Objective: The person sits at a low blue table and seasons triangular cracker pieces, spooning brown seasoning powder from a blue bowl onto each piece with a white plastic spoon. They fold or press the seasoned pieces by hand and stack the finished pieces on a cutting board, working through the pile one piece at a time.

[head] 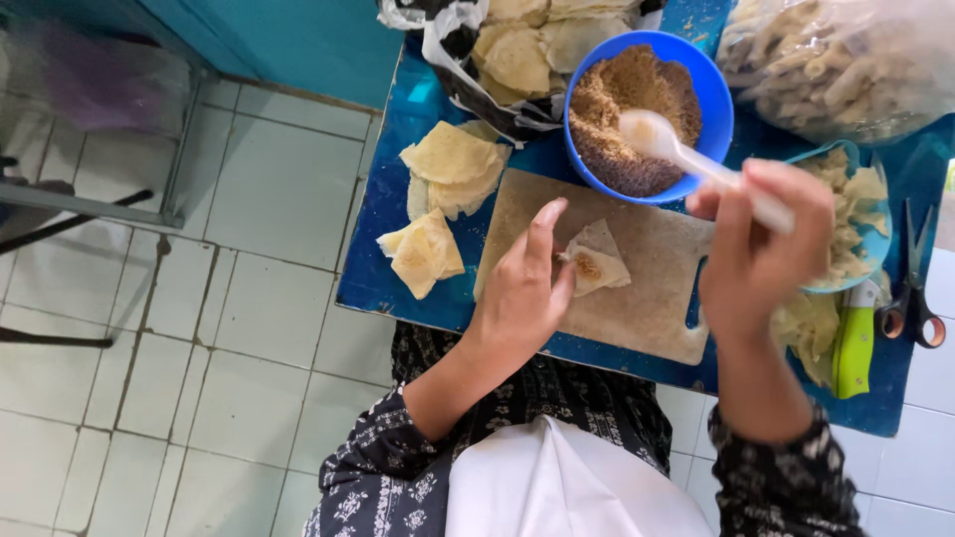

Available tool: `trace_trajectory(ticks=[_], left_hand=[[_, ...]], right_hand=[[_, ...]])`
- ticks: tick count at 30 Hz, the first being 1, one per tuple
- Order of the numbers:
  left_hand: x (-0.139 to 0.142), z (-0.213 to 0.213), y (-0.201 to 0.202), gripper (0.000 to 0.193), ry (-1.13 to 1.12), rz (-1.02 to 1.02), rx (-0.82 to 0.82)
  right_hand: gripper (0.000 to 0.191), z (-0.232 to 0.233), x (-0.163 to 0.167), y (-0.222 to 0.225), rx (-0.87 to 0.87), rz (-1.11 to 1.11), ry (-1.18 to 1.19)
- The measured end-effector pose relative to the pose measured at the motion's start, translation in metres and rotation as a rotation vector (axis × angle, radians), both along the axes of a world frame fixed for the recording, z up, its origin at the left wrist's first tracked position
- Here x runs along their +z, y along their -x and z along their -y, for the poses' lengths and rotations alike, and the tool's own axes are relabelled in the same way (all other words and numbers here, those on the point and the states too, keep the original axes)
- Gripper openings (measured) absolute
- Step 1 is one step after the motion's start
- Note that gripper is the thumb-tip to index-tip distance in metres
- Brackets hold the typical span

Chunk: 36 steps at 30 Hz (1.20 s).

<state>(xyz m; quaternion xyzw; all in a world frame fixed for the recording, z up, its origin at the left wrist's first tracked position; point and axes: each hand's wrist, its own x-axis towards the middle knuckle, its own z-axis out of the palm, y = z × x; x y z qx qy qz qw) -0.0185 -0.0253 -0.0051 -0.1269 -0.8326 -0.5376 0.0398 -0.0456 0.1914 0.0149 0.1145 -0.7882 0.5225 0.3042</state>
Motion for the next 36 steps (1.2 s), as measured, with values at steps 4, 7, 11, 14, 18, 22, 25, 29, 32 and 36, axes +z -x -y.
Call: trace_trajectory(ticks=[4, 7, 11, 14, 18, 22, 25, 29, 32, 36], left_hand=[[0.007, 0.001, 0.002, 0.071, 0.108, -0.025, 0.034], [0.007, -0.003, 0.003, 0.071, 0.144, -0.044, 0.06], [0.0, -0.005, 0.001, 0.066, 0.177, -0.053, 0.073], [-0.003, -0.006, -0.002, 0.066, 0.197, -0.064, 0.074], [-0.005, -0.006, -0.001, 0.066, 0.196, -0.11, 0.088], [-0.007, -0.008, -0.002, 0.065, 0.201, -0.137, 0.086], [-0.008, -0.01, -0.003, 0.064, 0.183, -0.158, 0.06], [-0.009, -0.012, -0.004, 0.064, 0.11, -0.19, -0.009], [-0.008, -0.013, -0.002, 0.063, 0.123, -0.208, -0.014], [-0.008, -0.012, 0.001, 0.061, 0.152, -0.221, -0.015]], right_hand=[[0.039, 0.001, 0.024, 0.029, -0.075, 0.085, -0.355], [0.042, 0.012, 0.038, -0.008, -0.22, -0.097, -0.732], [0.057, 0.032, 0.032, -0.048, -0.022, -0.017, -0.947], [0.073, 0.038, 0.021, -0.04, 0.106, 0.216, -1.148], [0.065, 0.041, 0.017, -0.03, 0.096, 0.227, -1.255], [0.063, 0.036, 0.02, -0.04, 0.066, 0.23, -1.293], [0.052, 0.028, 0.018, -0.053, -0.021, 0.254, -1.198], [0.018, 0.022, 0.006, -0.059, -0.026, 0.408, -0.769], [0.016, 0.027, -0.008, -0.054, -0.08, 0.482, -0.629], [0.011, 0.028, -0.015, -0.046, -0.051, 0.485, -0.553]])
